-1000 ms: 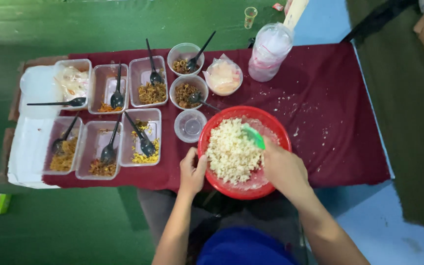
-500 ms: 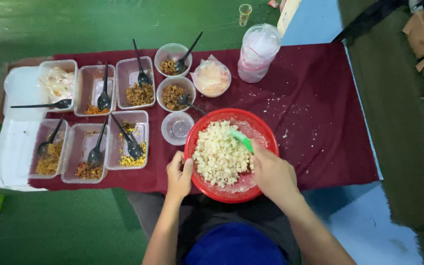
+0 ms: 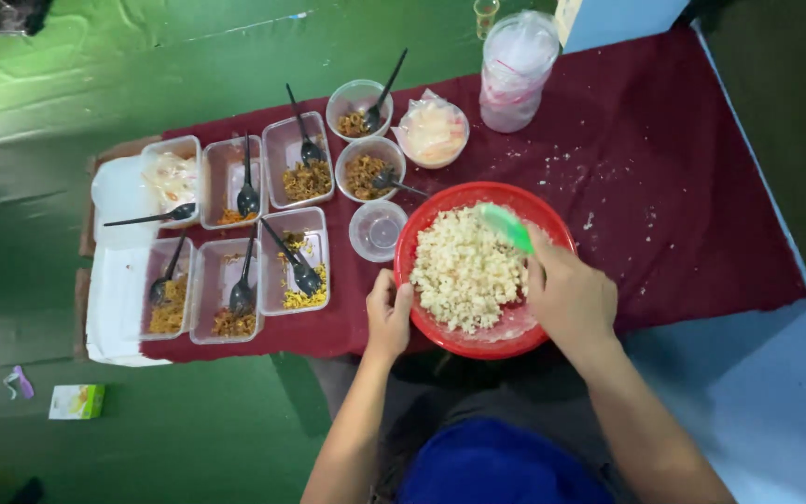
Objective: Mix ingredients in a bowl and portion them into a small container using a spatula
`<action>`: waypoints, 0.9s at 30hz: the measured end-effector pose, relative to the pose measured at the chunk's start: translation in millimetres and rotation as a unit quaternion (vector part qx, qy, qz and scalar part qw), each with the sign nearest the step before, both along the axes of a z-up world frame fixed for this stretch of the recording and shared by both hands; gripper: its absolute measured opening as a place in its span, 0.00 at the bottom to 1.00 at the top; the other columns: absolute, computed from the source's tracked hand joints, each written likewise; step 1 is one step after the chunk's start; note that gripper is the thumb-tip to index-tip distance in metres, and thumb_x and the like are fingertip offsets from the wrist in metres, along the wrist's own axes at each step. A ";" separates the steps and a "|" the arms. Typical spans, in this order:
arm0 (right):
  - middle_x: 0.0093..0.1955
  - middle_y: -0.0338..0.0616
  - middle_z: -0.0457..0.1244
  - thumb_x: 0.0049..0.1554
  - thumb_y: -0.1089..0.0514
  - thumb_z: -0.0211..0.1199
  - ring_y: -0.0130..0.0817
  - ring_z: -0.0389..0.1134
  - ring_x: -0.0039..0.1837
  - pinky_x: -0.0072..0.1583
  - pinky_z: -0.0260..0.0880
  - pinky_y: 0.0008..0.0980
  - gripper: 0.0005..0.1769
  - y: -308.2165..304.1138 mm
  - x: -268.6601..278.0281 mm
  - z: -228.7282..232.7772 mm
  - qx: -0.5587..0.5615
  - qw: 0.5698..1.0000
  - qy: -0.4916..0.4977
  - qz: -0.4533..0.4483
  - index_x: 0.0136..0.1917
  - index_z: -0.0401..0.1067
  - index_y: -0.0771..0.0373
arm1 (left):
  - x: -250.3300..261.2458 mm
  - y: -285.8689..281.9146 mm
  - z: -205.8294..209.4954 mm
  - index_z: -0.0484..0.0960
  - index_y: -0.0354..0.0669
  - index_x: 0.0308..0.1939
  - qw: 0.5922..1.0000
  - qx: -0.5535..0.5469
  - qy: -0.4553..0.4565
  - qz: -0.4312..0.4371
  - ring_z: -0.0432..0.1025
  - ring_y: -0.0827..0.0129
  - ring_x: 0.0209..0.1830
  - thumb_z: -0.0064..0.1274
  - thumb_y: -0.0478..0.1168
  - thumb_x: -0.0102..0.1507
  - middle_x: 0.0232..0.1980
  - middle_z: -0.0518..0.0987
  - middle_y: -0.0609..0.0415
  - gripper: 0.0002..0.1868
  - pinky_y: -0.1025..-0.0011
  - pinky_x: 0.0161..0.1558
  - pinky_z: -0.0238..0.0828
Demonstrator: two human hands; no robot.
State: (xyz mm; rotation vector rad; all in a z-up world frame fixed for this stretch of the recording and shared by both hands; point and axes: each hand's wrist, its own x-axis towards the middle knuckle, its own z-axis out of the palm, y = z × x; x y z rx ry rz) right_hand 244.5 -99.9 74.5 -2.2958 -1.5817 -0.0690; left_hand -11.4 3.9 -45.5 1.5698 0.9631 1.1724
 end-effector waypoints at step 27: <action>0.39 0.36 0.70 0.60 0.49 0.57 0.42 0.74 0.41 0.43 0.75 0.43 0.11 -5.9 0.8 25.9 0.022 0.983 -0.104 0.147 0.53 0.78 0.39 | -2.1 -4.7 9.7 0.73 0.41 0.40 1.000 0.004 -0.001 -0.021 0.75 0.62 0.32 0.56 0.44 0.65 0.29 0.79 0.43 0.11 0.61 0.40 0.74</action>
